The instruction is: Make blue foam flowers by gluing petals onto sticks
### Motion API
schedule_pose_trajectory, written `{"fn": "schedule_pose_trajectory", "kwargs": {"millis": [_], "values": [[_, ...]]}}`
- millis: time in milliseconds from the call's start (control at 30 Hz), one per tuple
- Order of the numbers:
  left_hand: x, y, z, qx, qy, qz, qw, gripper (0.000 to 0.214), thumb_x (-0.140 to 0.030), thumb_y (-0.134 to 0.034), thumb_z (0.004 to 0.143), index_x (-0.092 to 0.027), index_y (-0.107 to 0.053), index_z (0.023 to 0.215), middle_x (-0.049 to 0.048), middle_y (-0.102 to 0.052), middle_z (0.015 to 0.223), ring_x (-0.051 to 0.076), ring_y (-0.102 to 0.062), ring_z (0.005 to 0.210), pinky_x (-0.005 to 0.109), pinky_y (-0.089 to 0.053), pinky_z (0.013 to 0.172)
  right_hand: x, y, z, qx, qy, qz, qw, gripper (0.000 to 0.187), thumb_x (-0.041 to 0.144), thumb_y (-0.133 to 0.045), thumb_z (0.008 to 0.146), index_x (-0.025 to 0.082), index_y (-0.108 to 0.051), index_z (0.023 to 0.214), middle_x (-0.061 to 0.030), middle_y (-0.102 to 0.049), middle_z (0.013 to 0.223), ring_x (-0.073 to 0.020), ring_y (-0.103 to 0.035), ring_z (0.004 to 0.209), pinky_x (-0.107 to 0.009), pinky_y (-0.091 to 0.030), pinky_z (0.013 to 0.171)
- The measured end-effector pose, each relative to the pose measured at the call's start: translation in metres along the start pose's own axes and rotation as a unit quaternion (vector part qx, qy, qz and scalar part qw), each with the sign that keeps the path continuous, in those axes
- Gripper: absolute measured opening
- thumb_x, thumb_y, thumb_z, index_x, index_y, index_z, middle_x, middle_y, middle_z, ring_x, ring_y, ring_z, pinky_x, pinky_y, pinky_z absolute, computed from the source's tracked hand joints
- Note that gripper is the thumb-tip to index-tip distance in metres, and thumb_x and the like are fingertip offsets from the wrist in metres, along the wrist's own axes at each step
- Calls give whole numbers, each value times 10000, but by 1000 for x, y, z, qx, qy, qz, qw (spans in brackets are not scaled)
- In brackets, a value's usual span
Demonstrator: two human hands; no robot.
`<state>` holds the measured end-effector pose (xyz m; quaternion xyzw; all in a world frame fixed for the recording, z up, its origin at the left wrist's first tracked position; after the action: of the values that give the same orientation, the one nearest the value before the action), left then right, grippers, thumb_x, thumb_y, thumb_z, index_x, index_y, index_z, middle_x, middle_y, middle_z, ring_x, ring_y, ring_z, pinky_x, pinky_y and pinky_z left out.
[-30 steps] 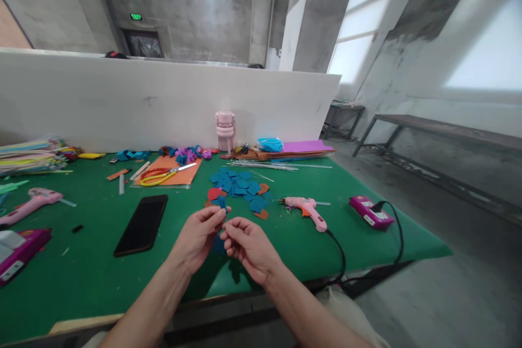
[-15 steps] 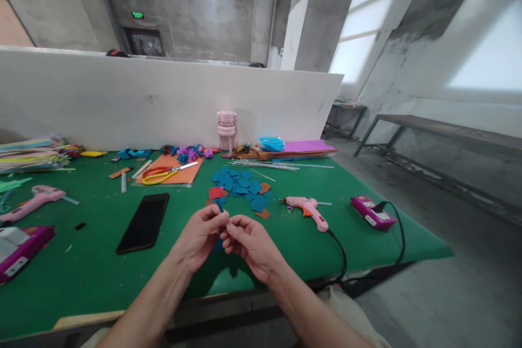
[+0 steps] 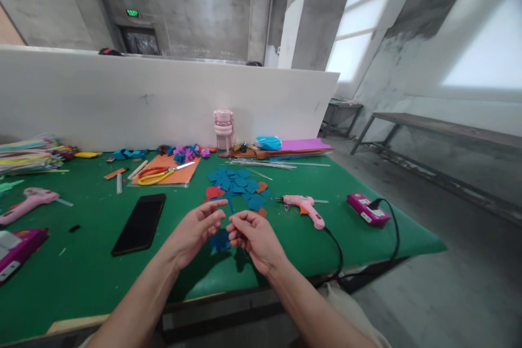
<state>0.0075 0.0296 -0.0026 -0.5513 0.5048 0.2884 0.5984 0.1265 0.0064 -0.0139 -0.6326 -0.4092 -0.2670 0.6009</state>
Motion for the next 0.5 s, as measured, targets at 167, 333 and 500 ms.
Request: {"fn": "schedule_pose_trajectory", "kwargs": {"millis": [167, 333, 500], "values": [[-1, 5, 3, -11, -6, 39, 999, 224, -312, -599, 707, -122, -628, 820, 14, -567, 604, 72, -478, 501, 177, -364, 481, 4, 2, 0, -1, -3, -6, 1000, 298, 335, -712, 582, 112, -584, 731, -21, -625, 611, -57, -536, 466, -155, -458, 437], [3, 1, 5, -14, -10, 97, 995, 215, -324, -603, 695, -126, -638, 772, 35, -602, 620, 84, -496, 516, 184, -373, 494, 2, 4, 1, -3, 5, -8, 1000, 280, 331, -702, 597, 112, -585, 726, -17, -621, 606, -58, -536, 469, -156, -457, 439], [-2, -4, 1, -34, -42, 175, 983, 214, -332, -638, 654, -126, -660, 704, 51, -621, 630, 104, -501, 545, 203, -379, 531, 2, 7, 2, -6, 9, -11, 1000, 274, 338, -697, 604, 116, -582, 717, -15, -622, 616, -57, -537, 475, -160, -458, 451]]}}
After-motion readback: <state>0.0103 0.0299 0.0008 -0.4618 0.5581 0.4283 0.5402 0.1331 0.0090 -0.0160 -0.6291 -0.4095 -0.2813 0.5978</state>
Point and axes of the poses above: each hand's wrist, its own z-axis towards the middle knuckle, its own y-axis out of the back of the hand, x = y × z, the point moved 5 cm from there along z, towards the middle knuckle
